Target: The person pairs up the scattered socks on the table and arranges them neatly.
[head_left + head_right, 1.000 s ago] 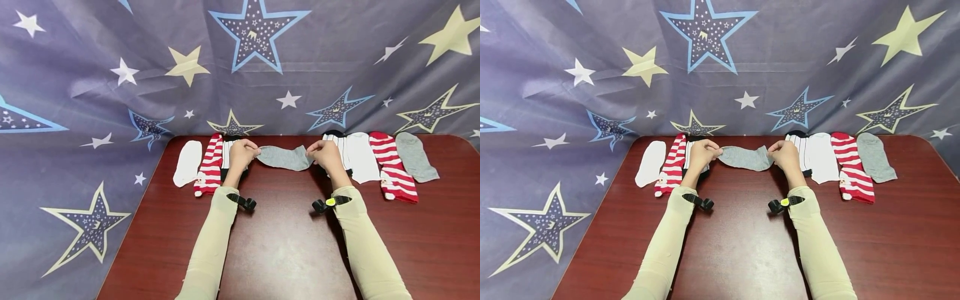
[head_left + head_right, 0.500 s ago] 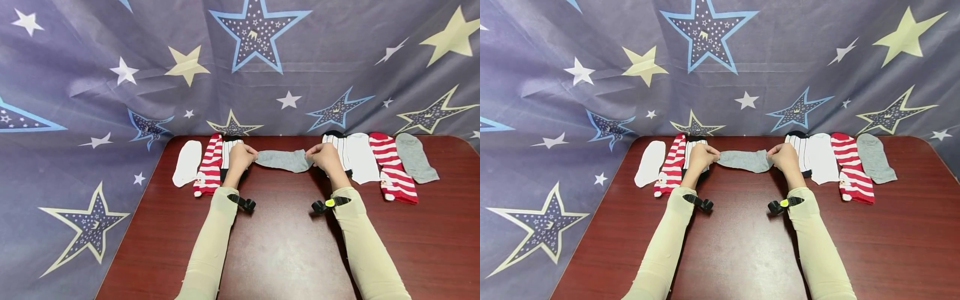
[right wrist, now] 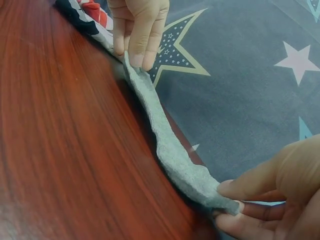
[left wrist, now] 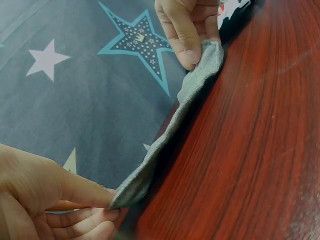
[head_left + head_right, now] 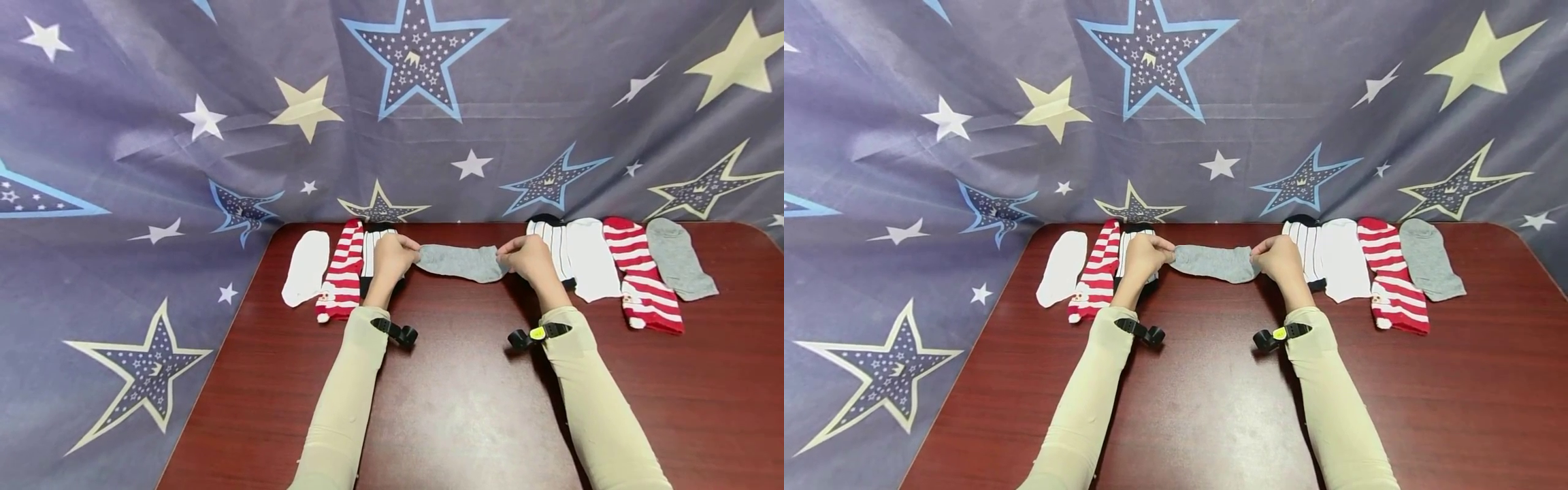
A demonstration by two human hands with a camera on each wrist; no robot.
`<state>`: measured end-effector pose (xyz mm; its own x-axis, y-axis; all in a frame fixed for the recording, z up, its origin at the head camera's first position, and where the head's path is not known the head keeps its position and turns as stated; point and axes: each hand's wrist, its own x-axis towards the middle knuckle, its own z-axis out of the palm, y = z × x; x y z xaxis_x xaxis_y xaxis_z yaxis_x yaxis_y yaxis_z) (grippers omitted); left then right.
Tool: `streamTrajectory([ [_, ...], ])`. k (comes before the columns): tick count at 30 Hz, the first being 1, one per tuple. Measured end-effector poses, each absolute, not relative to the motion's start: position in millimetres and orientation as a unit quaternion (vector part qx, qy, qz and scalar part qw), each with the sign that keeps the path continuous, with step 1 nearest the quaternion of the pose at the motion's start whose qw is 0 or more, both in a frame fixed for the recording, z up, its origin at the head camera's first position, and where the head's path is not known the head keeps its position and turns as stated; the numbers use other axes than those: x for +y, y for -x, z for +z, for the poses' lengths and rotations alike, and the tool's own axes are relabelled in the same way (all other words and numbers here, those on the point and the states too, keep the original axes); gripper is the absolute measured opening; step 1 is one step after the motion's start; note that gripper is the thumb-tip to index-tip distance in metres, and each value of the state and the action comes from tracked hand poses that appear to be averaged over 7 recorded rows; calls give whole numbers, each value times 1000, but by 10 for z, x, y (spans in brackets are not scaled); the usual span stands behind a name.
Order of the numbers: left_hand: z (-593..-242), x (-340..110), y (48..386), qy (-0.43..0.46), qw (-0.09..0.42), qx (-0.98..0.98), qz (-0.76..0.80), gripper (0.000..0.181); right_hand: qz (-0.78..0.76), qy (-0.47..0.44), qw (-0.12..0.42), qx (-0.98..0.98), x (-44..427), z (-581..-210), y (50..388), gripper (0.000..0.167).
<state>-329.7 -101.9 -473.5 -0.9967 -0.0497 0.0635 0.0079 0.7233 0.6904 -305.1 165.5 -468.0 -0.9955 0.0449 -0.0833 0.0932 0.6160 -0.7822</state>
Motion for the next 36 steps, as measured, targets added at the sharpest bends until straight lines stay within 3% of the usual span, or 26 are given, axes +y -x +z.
streamTrajectory([
  [5,-4742,-1020,3295,-12,54,-923,-381,12,-439,-39,27,897,1647,-4677,3058,16],
  [36,-4768,-995,3301,-21,2,-933,-358,13,-396,-20,15,918,1619,-4698,3024,17],
])
